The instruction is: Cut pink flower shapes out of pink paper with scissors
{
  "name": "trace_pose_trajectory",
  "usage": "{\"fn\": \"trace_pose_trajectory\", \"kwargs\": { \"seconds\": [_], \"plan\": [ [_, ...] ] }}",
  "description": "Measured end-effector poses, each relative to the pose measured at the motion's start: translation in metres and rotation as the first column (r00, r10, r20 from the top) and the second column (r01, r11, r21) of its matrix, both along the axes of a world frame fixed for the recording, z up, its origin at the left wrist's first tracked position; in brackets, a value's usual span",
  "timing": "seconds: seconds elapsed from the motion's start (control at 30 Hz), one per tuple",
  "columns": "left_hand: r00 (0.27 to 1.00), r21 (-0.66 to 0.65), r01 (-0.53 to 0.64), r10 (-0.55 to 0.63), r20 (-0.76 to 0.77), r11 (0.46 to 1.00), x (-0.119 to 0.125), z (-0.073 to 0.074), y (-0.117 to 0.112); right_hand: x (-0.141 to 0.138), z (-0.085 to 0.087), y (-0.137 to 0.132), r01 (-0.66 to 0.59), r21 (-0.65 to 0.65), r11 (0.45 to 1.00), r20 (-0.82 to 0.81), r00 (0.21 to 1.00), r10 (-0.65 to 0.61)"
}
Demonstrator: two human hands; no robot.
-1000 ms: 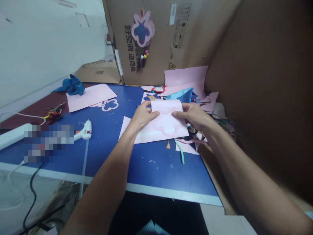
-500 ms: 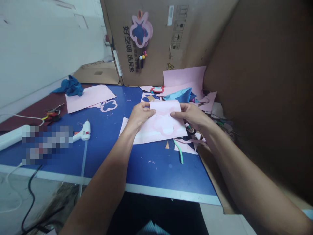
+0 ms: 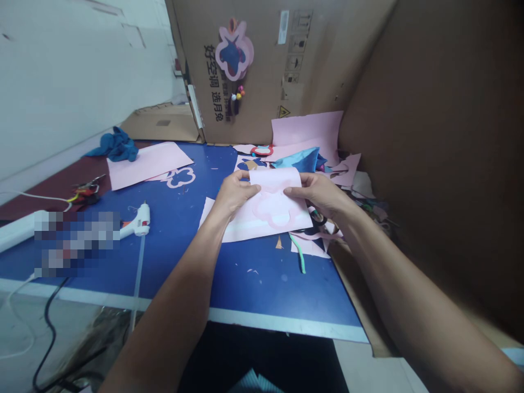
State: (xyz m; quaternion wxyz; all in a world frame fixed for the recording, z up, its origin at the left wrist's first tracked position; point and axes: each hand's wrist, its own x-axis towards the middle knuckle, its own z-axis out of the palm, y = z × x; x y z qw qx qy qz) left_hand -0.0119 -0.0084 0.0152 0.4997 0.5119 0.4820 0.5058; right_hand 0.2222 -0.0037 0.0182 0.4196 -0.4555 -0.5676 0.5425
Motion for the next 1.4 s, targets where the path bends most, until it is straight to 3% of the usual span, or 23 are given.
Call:
{"fn": "trace_pose_trajectory", "kwargs": {
  "seconds": [1.4],
  "plan": [
    [1.0, 0.044, 0.026, -0.026, -0.014, 0.999, -0.0015, -0.0017, 0.0003, 0.0003, 0.0, 0.0002, 0.003, -0.007, 1.0, 0.033, 0.999, -0.003]
  ]
}}
